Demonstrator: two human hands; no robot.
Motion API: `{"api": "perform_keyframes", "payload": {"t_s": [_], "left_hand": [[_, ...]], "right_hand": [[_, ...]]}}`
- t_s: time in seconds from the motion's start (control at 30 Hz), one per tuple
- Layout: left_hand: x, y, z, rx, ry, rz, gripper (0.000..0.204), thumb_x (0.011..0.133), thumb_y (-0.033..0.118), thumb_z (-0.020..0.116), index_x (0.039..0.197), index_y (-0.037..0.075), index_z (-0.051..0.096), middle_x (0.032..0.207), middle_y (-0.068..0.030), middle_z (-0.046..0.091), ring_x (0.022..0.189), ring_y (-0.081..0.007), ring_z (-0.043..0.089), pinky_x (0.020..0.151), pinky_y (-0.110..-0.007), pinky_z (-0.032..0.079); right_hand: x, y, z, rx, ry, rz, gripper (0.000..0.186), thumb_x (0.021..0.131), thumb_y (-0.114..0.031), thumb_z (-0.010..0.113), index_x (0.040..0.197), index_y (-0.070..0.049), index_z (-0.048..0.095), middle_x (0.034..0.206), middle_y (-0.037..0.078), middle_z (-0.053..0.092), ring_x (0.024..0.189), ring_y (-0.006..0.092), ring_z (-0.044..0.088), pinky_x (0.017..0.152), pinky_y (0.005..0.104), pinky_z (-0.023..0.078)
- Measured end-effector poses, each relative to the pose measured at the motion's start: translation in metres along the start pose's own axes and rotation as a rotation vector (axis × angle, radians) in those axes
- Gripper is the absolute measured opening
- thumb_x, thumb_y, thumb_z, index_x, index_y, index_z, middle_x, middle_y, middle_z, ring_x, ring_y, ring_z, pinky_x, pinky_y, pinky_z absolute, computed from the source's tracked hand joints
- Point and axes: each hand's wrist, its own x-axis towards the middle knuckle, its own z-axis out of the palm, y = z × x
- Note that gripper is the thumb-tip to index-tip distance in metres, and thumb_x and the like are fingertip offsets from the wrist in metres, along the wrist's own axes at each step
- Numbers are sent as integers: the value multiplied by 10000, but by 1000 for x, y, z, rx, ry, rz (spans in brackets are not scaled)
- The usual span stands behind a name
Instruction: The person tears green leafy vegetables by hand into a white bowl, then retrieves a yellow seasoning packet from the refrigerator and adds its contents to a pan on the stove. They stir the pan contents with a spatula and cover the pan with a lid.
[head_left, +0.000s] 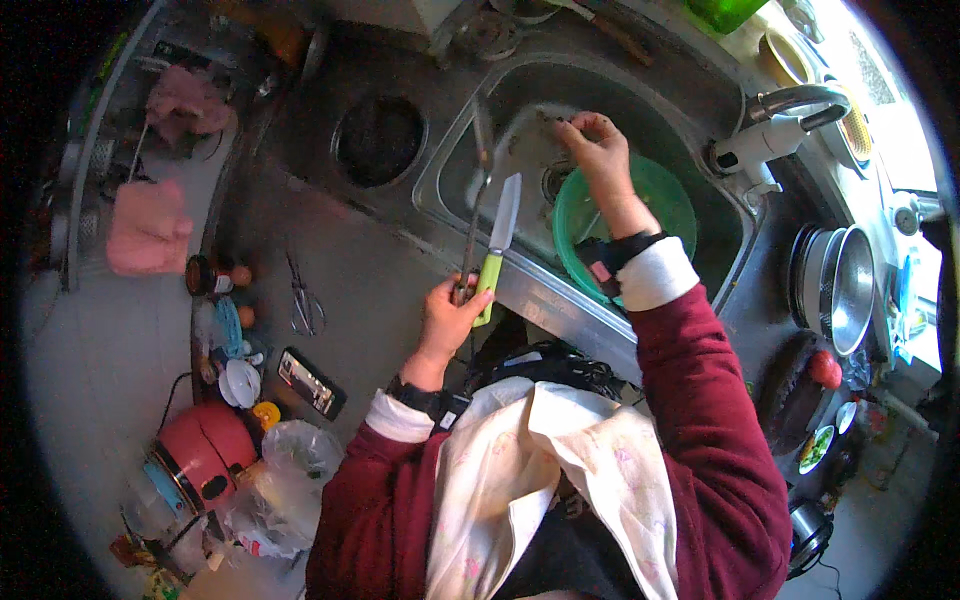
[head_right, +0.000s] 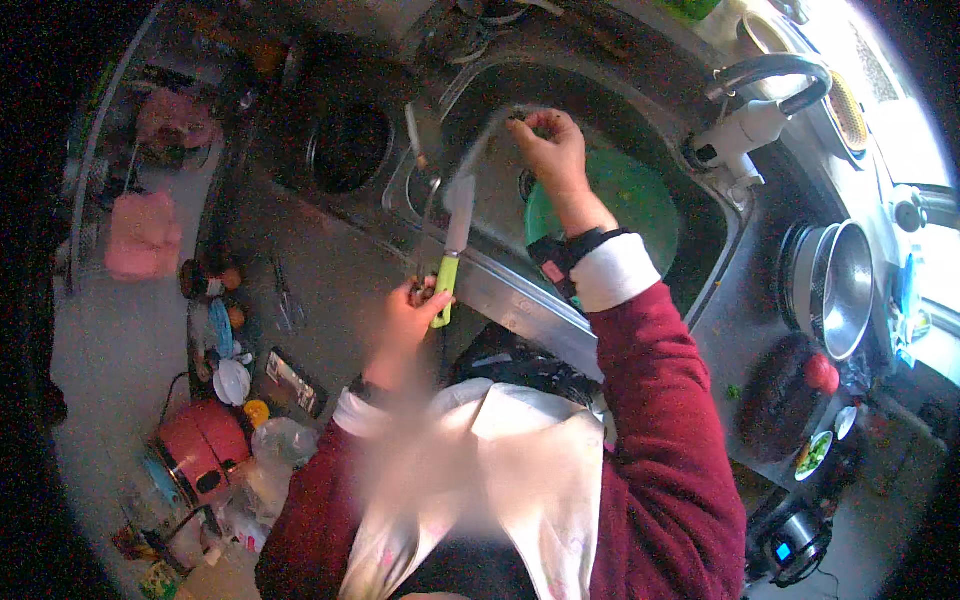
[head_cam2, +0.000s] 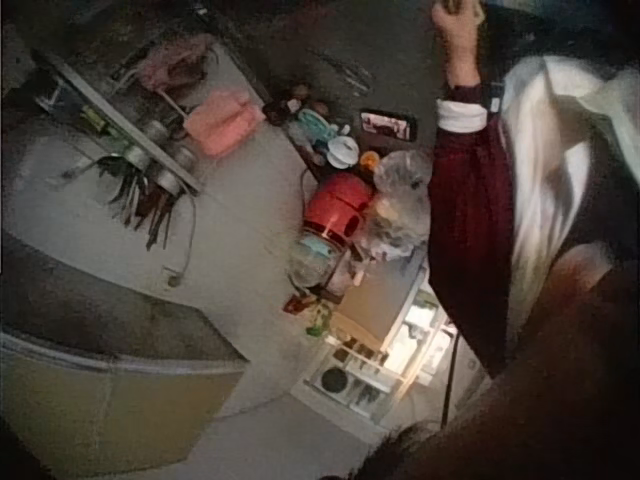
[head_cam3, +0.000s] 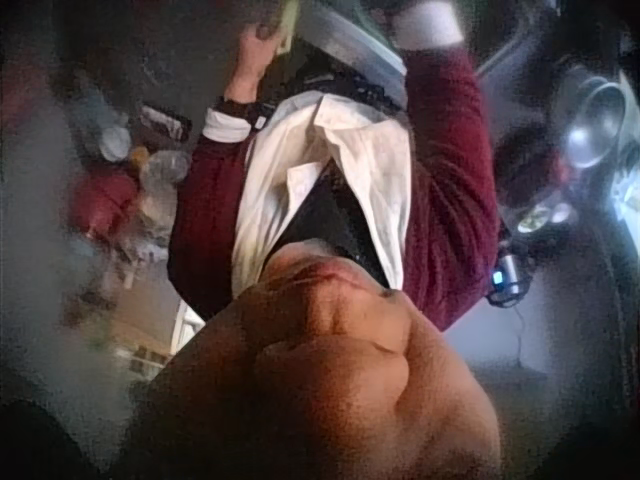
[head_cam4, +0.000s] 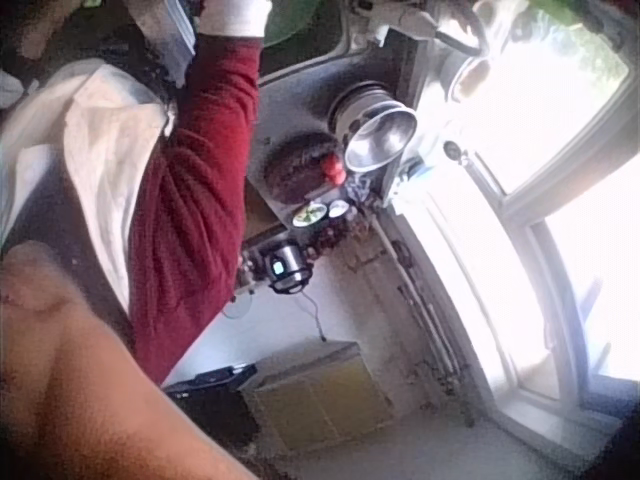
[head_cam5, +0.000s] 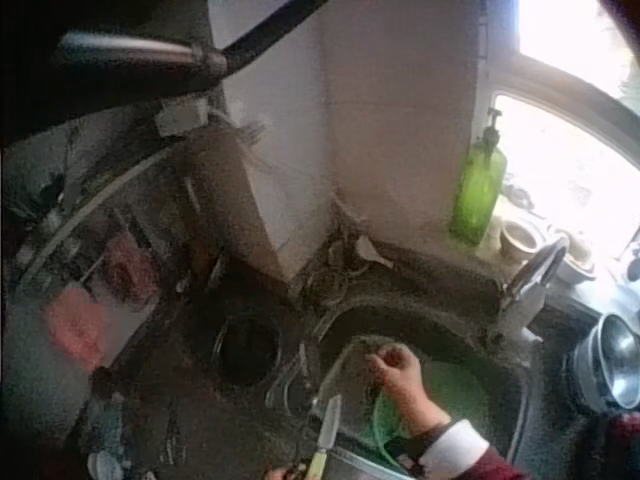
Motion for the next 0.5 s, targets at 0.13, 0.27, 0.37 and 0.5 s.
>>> {"api": "perform_keyframes", "payload": {"t_s": [0.13,0.27,0.37,0.5], "left_hand": [[-1,1,-7,-19,63,-1,171,744,18,668,878,14,562,795,-23,605,703,-88,579,629,-224,473],[0,7,-11,41,49,16,168,766,1,641,904,11,548,829,-55,614,737,-120,607,645,-242,488],[4,10,-14,179,-17,-4,193,775,3,626,944,8,534,833,-68,617,751,-149,622,659,-255,494],[13,10,-10,102,-11,-16,164,777,23,632,920,2,555,830,-64,617,741,-149,620,651,-249,490]], "right_hand": [[-5,59,32,-613,58,-405,187,639,-56,629,823,-90,620,1322,134,342,1216,359,301,960,469,310],[-44,110,45,-1255,-360,-233,507,590,-31,604,1068,-201,604,1367,125,284,1252,352,261,960,564,279],[-43,121,8,-826,-195,-271,387,582,-31,620,944,-164,644,1229,129,448,1145,343,389,923,462,362],[-47,129,-82,-1102,32,142,470,686,-78,624,1138,-157,522,1176,141,456,1091,340,439,884,442,396]]}}
